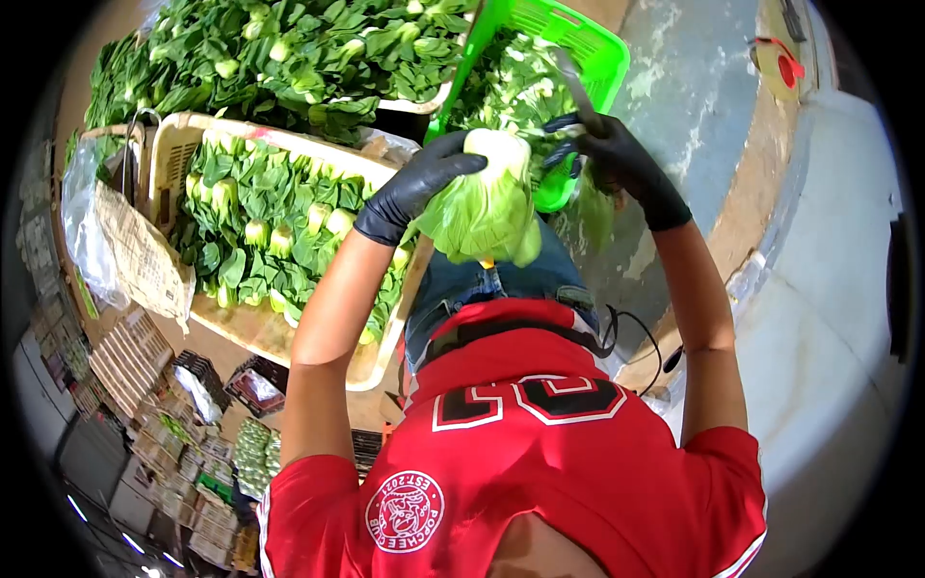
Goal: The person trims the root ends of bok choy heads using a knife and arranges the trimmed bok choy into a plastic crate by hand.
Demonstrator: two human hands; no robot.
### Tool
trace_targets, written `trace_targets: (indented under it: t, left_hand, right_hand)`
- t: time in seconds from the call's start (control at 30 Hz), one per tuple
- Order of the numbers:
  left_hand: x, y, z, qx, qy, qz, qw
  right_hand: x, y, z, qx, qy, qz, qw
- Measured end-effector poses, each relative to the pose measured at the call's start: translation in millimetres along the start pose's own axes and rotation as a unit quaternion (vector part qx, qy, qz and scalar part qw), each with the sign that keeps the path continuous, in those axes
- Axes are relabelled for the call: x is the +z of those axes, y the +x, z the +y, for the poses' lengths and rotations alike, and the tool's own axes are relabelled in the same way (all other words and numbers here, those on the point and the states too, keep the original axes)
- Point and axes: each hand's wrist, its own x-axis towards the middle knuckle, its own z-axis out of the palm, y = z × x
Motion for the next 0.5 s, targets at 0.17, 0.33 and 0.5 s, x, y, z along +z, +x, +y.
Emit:
trace_targets:
  t: [0.17,0.33,0.5]
  left_hand:
    - [-68,-17,18,0.102,-0.181,0.201,0.957]
    - [-143,-73,14,0.353,-0.134,0.424,0.823]
    - [-234,-176,-100,0.252,0.285,0.697,0.608]
  right_hand:
    - [-51,40,94,-0.196,-0.308,0.205,0.908]
    - [-42,49,82,-0.031,-0.289,0.233,0.928]
    - [-17,62,85,-0.011,-0.333,0.245,0.91]
